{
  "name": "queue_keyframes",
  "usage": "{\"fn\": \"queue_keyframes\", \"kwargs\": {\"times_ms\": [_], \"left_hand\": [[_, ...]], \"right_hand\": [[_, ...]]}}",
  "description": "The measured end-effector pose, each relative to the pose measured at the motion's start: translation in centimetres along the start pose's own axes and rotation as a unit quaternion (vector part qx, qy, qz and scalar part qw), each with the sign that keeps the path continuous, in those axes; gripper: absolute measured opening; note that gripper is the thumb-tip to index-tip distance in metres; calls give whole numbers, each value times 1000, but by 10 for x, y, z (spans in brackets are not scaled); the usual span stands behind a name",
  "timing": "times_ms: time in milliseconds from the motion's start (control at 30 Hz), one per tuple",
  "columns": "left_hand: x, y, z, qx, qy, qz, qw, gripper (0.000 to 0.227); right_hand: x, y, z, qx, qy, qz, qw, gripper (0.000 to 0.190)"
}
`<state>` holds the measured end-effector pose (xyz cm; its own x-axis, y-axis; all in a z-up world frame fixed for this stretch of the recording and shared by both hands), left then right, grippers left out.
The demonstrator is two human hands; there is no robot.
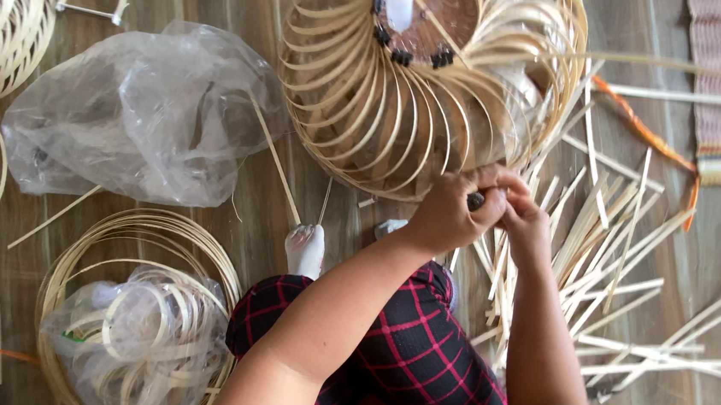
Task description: The person constructs a curved bamboo structure by hand, applying glue from a bottle to the central hub and inserting thin bamboo strips between existing slats, occasionally using a small tool to push the strips into place.
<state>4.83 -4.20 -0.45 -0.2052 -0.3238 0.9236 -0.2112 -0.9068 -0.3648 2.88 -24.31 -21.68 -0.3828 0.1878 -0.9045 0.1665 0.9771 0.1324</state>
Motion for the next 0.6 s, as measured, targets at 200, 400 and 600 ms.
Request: {"fn": "queue_keyframes", "kwargs": {"times_ms": [200,400,600], "left_hand": [[-7,4,-8,65,25,-33,997,22],[-2,2,-7,81,-1,-61,995,23],[-5,3,-8,112,14,-41,993,21]], "right_hand": [[13,8,-1,-32,-21,192,981,18],[7,34,-3,-6,-59,237,970,9],[14,43,-4,27,-57,206,977,10]]}}
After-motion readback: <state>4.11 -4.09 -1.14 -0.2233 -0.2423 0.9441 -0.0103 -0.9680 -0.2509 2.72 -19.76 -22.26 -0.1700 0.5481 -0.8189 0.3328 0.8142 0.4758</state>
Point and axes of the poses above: each hand's wrist, its own z-axis towards the middle knuckle, its own y-axis out of the palm, x = y × z, the point moved 3 cm from there along z, towards the middle knuckle, and after that the axes turned 11 degrees about z, right-handed, at the moved point
